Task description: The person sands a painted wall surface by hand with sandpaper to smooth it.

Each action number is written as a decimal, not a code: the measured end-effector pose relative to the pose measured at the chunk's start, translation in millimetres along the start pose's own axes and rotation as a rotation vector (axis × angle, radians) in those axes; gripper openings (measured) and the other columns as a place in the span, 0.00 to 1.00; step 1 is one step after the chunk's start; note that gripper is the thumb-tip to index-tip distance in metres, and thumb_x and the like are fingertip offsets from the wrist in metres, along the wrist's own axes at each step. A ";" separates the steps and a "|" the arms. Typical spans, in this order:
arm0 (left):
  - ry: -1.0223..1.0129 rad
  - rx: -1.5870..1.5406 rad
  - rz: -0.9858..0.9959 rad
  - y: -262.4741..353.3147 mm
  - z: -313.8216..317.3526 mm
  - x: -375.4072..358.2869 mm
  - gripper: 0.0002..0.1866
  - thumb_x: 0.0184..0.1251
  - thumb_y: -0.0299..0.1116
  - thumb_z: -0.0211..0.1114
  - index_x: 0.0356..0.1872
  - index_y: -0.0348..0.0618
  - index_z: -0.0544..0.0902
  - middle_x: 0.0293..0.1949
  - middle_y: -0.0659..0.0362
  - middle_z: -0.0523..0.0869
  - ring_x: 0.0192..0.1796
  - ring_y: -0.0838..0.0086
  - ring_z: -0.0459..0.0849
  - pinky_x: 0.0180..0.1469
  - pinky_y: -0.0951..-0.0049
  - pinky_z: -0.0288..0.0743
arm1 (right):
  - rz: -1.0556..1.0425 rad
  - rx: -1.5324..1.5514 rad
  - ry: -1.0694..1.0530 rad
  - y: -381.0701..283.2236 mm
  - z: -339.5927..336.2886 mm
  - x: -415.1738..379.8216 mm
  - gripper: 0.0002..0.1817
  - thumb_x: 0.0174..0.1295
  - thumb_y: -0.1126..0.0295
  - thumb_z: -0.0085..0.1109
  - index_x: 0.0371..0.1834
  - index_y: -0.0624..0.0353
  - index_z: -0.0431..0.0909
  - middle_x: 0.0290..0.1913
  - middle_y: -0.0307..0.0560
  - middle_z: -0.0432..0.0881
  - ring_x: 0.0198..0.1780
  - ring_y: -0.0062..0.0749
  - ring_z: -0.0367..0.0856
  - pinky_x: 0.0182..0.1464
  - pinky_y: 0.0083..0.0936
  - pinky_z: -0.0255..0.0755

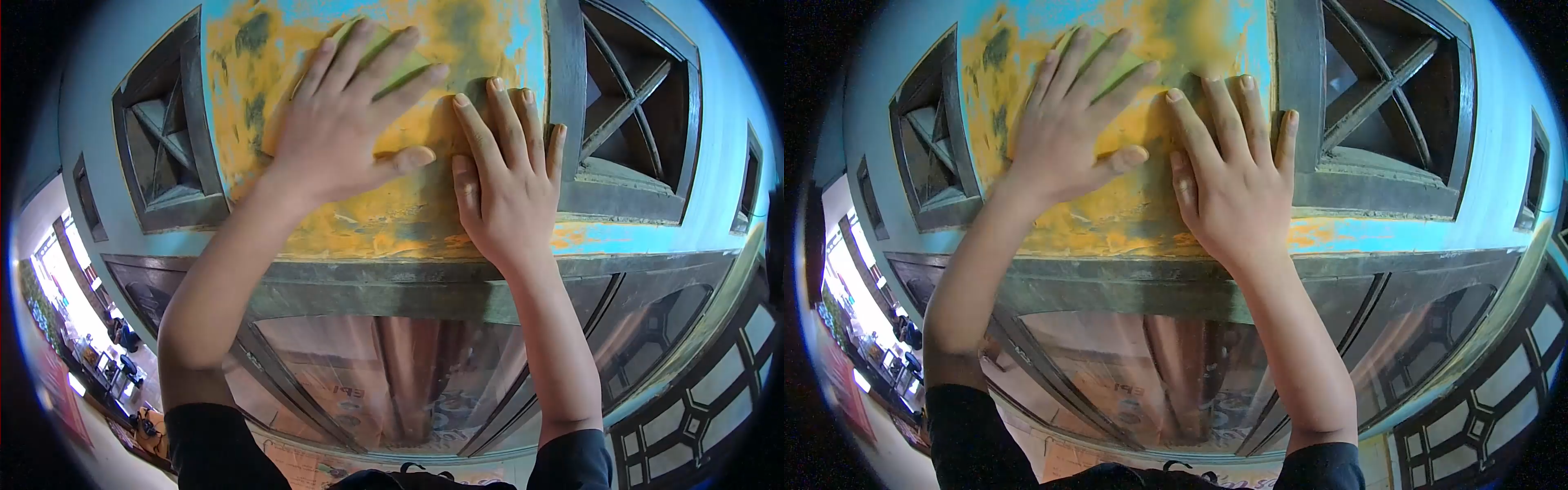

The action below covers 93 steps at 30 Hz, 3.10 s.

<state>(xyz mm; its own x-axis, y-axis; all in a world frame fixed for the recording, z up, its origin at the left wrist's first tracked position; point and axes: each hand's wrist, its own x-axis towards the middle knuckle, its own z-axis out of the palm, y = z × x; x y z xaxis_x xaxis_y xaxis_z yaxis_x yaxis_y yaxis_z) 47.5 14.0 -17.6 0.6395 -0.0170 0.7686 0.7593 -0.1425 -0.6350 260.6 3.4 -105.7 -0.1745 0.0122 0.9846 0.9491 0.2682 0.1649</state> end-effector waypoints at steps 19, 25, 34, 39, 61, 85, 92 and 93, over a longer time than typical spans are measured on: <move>-0.207 0.015 -0.446 -2.2 -51.3 48.1 0.35 0.82 0.53 0.48 0.82 0.54 0.52 0.85 0.58 0.43 0.85 0.59 0.37 0.84 0.52 0.30 | 0.008 -0.011 -0.010 0.1 0.9 -4.4 0.30 0.69 0.57 0.55 0.76 0.33 0.68 0.80 0.42 0.63 0.82 0.48 0.56 0.77 0.68 0.48; -0.007 -0.068 0.058 14.8 -4.8 -27.8 0.32 0.74 0.62 0.52 0.76 0.65 0.70 0.79 0.57 0.65 0.81 0.52 0.58 0.80 0.42 0.49 | 0.022 -0.021 -0.013 -1.9 0.0 -9.3 0.30 0.70 0.56 0.54 0.76 0.32 0.68 0.80 0.41 0.63 0.81 0.49 0.56 0.76 0.69 0.48; -0.125 0.029 -0.251 0.0 -21.7 28.2 0.36 0.80 0.55 0.49 0.82 0.55 0.54 0.85 0.59 0.44 0.85 0.57 0.38 0.84 0.51 0.31 | 0.049 -0.043 0.005 -5.0 5.0 -12.0 0.29 0.71 0.55 0.52 0.76 0.30 0.68 0.80 0.40 0.62 0.82 0.48 0.54 0.77 0.69 0.46; -0.116 0.080 0.036 -9.8 -1.2 12.4 0.38 0.77 0.52 0.56 0.82 0.55 0.54 0.84 0.58 0.46 0.85 0.56 0.39 0.85 0.52 0.31 | 0.072 -0.045 -0.013 -7.1 2.2 -16.1 0.29 0.71 0.55 0.53 0.77 0.29 0.68 0.80 0.41 0.63 0.82 0.49 0.55 0.77 0.69 0.46; -0.101 -0.383 -0.135 90.2 8.7 -117.1 0.27 0.73 0.38 0.60 0.73 0.65 0.74 0.80 0.58 0.64 0.81 0.51 0.59 0.81 0.42 0.44 | 0.305 0.082 -0.191 -57.9 2.9 -114.8 0.35 0.68 0.54 0.57 0.80 0.41 0.64 0.84 0.52 0.52 0.85 0.58 0.40 0.77 0.72 0.23; -0.352 -0.326 -0.636 36.7 -38.6 -299.3 0.44 0.73 0.56 0.57 0.79 0.32 0.58 0.82 0.40 0.50 0.84 0.41 0.43 0.80 0.40 0.34 | 0.372 0.209 -0.272 -128.6 10.8 -130.2 0.38 0.74 0.41 0.47 0.82 0.49 0.60 0.85 0.62 0.40 0.84 0.68 0.30 0.75 0.72 0.20; -0.156 -0.296 -0.690 -33.3 -35.8 -266.3 0.45 0.71 0.55 0.60 0.79 0.35 0.58 0.82 0.41 0.52 0.84 0.41 0.43 0.78 0.34 0.37 | 0.363 0.137 -0.245 -137.6 18.5 -128.6 0.40 0.73 0.38 0.48 0.83 0.42 0.56 0.86 0.55 0.39 0.85 0.66 0.29 0.73 0.79 0.23; -0.219 -0.306 -0.699 -28.2 -39.4 -270.9 0.45 0.70 0.56 0.60 0.79 0.36 0.58 0.81 0.41 0.52 0.84 0.41 0.43 0.78 0.33 0.36 | 0.360 0.149 -0.237 -137.8 19.9 -129.1 0.40 0.72 0.37 0.48 0.84 0.42 0.56 0.86 0.55 0.39 0.85 0.66 0.29 0.73 0.79 0.23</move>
<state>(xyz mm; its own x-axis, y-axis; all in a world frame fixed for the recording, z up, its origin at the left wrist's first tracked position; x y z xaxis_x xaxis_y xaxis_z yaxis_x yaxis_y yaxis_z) -151.8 -16.4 -204.8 0.0597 0.3673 0.9282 0.9471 -0.3147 0.0637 147.1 -16.0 -256.7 0.0877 0.3458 0.9342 0.9154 0.3420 -0.2125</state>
